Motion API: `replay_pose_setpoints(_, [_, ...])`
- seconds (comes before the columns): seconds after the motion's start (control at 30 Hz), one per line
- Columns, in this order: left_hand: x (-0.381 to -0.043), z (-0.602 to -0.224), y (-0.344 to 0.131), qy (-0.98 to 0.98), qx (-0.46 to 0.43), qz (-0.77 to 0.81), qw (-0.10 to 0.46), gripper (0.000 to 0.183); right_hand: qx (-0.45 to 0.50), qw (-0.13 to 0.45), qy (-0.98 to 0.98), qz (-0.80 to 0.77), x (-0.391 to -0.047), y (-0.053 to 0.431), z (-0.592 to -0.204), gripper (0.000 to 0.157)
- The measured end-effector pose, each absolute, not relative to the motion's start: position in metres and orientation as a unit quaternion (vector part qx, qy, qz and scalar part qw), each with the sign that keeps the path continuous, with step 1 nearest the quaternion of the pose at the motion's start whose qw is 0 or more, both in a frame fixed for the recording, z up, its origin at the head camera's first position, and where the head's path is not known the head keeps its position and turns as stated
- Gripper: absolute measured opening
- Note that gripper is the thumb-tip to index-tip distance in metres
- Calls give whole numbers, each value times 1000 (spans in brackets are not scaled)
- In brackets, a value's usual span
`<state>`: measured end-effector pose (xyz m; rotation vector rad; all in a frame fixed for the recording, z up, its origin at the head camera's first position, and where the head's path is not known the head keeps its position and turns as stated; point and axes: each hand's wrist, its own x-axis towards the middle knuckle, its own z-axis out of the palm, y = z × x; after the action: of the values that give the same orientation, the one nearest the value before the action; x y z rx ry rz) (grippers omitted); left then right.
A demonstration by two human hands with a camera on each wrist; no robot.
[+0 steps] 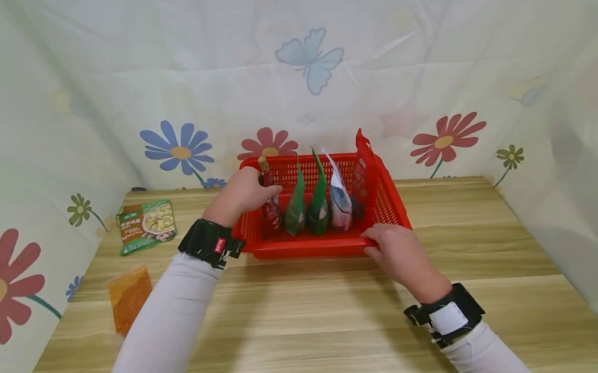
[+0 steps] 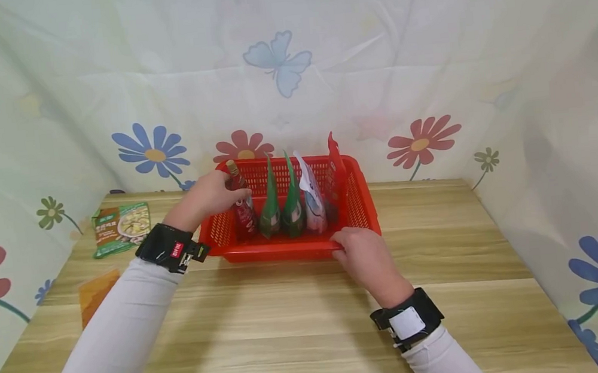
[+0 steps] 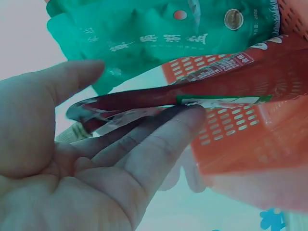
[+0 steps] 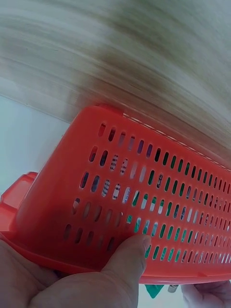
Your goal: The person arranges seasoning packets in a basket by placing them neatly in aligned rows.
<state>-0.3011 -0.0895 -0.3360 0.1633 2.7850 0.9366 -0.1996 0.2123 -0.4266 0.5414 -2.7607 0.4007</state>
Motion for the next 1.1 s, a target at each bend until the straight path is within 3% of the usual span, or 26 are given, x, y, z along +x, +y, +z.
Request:
replay_pose_setpoints(0.3, [-289, -309, -125, 948, 121, 282, 86, 59, 194, 150, -959, 143, -200, 211, -426, 25])
replay_pose_setpoints(0.57, [-297, -296, -166, 958, 119, 255, 58, 45, 190, 151, -959, 145, -200, 213, -427, 24])
replay_pose_setpoints(0.83, [-323, -322, -229, 965, 160, 203, 29, 34, 187, 154, -959, 146, -200, 213, -430, 26])
replay_pose_setpoints(1.1, [-333, -358, -289, 975, 111, 189, 48, 32, 192, 156, -958, 145, -200, 215, -430, 27])
